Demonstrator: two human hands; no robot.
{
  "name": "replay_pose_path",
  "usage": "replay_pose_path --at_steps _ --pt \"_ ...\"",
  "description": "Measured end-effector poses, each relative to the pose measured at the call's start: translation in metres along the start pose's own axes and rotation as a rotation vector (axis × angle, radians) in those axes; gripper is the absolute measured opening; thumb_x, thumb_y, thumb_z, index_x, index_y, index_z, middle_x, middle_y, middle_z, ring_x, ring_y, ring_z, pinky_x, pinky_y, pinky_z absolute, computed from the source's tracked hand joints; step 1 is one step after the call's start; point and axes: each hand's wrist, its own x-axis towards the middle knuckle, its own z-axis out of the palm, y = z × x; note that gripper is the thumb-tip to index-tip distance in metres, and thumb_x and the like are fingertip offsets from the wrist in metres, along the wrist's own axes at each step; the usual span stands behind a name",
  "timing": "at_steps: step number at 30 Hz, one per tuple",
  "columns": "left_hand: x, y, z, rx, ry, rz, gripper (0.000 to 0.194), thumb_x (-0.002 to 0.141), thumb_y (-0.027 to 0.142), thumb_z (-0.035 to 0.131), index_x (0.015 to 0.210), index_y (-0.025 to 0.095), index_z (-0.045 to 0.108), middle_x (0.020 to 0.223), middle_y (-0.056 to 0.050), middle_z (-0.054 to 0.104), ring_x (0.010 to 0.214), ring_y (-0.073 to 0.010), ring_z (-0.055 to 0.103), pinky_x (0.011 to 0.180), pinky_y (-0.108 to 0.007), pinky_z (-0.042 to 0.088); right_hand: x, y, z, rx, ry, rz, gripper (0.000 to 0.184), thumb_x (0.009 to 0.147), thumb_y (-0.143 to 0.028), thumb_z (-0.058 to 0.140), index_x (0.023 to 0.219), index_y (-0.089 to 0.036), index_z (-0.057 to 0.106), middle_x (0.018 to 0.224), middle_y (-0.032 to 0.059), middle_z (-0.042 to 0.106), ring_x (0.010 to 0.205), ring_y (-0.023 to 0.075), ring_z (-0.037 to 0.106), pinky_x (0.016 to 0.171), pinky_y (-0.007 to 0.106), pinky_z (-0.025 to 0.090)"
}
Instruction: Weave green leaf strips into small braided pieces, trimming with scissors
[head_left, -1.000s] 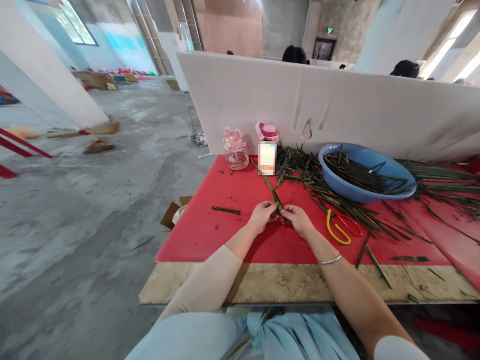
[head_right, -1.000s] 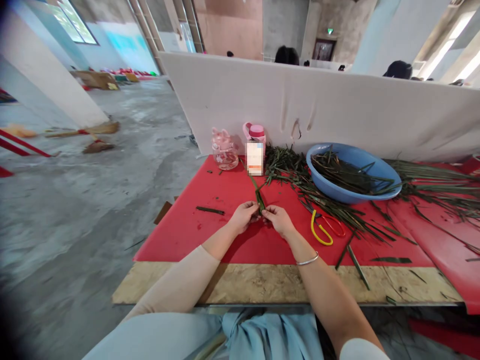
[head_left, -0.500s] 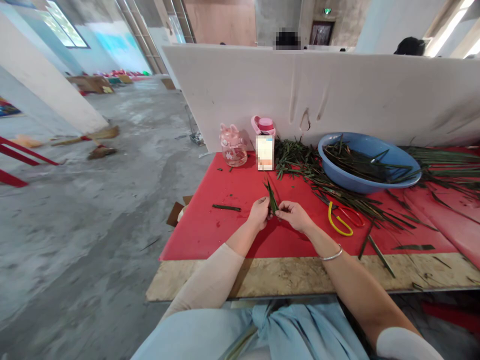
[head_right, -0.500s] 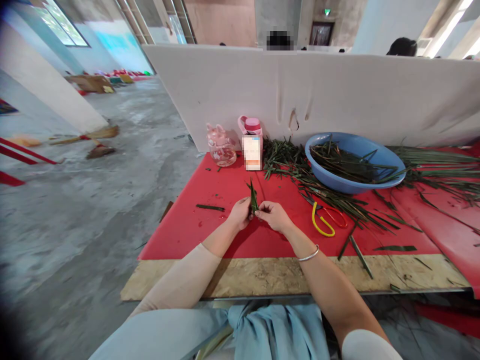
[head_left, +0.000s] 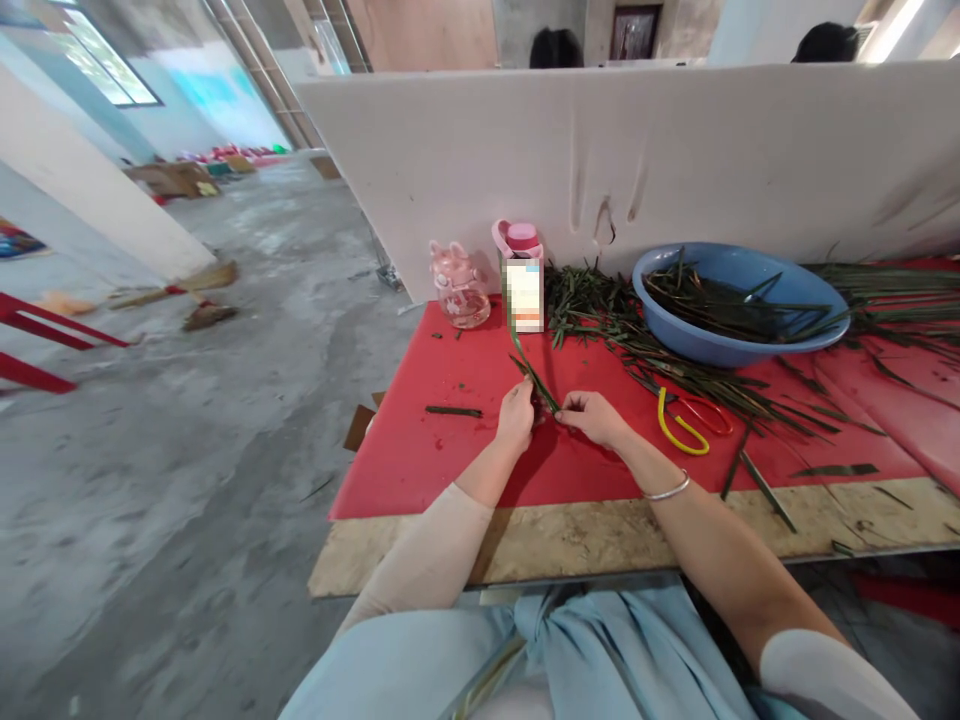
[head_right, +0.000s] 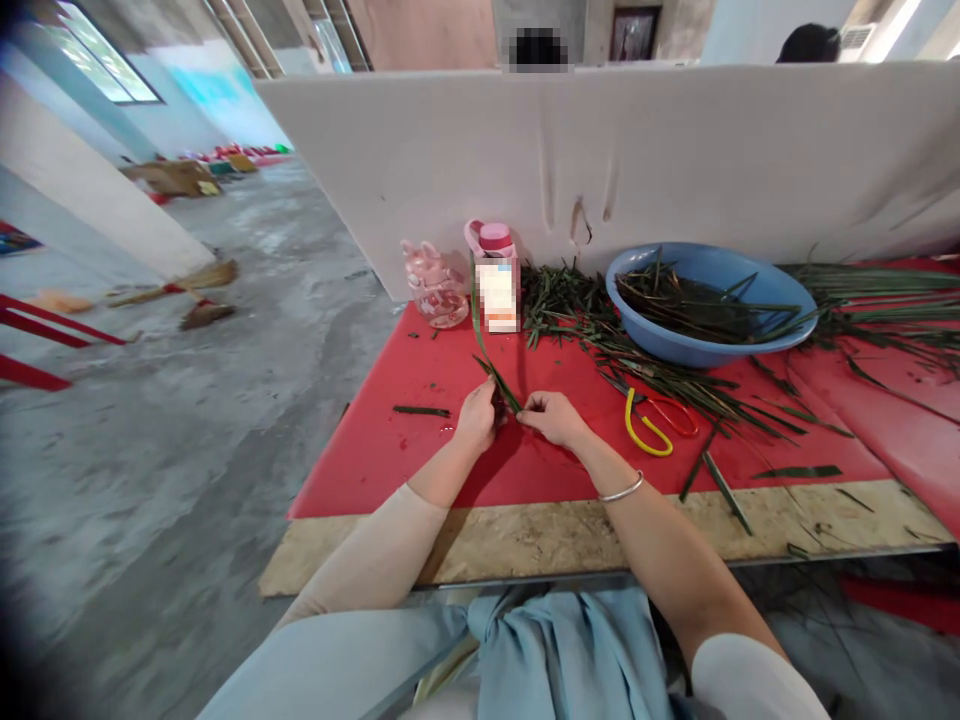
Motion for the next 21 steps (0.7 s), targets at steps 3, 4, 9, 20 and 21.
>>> replay_pose_path --at_steps 3,4,9,20,21 --pt "0.000 0.002 -0.002 -0.035 0.021 -0.040 0.033 0.078 0.049 0.053 0.067 0.019 0.049 0.055 0.002 0.050 0.048 -0.0103 0.048 0.041 -0.020 0.033 0.001 0.002 -0.004 -0.089 -0.016 -0.037 0.020 0.065 -0.032 0.063 0.060 -0.017 0.051 0.053 -0.0060 0.047 0.053 0.0083 0.040 0.053 0.022 0.030" --pt "0.000 0.003 -0.003 -0.031 0.019 -0.064 0.033 0.079 0.049 0.052 0.066 0.019 0.049 0.055 0.002 0.049 0.047 -0.0104 0.048 0.040 -0.020 0.032 0.001 0.001 -0.004 -0.103 -0.022 -0.044 0.019 0.065 -0.031 0.063 0.060 -0.017 0.051 0.054 -0.0059 0.048 0.054 0.0083 0.040 0.053 0.022 0.030" --pt "-0.003 0.004 -0.009 -0.074 -0.082 -0.122 0.043 0.078 0.061 0.047 0.069 0.019 0.048 0.057 0.002 0.050 0.047 -0.0097 0.048 0.041 -0.020 0.034 -0.001 -0.001 -0.005 -0.132 0.000 -0.060 0.018 0.065 -0.030 0.062 0.059 -0.017 0.052 0.054 -0.0059 0.048 0.054 0.0085 0.040 0.053 0.022 0.031" --pt "-0.013 -0.006 -0.013 -0.028 -0.227 -0.001 0.038 0.058 0.028 0.077 0.083 0.019 0.051 0.070 0.005 0.054 0.052 -0.0045 0.048 0.046 -0.016 0.038 0.002 0.002 -0.004 0.145 0.067 -0.037 0.024 0.062 -0.028 0.070 0.079 -0.017 0.058 0.061 -0.0055 0.055 0.057 0.0086 0.047 0.055 0.021 0.036" --pt "-0.012 -0.006 -0.013 -0.034 -0.222 0.020 0.037 0.059 0.028 0.077 0.084 0.019 0.050 0.071 0.005 0.054 0.053 -0.0045 0.048 0.045 -0.015 0.037 0.002 0.001 -0.003 0.217 0.069 -0.013 0.031 0.060 -0.027 0.072 0.086 -0.017 0.058 0.062 -0.0055 0.056 0.058 0.0088 0.049 0.056 0.022 0.038"
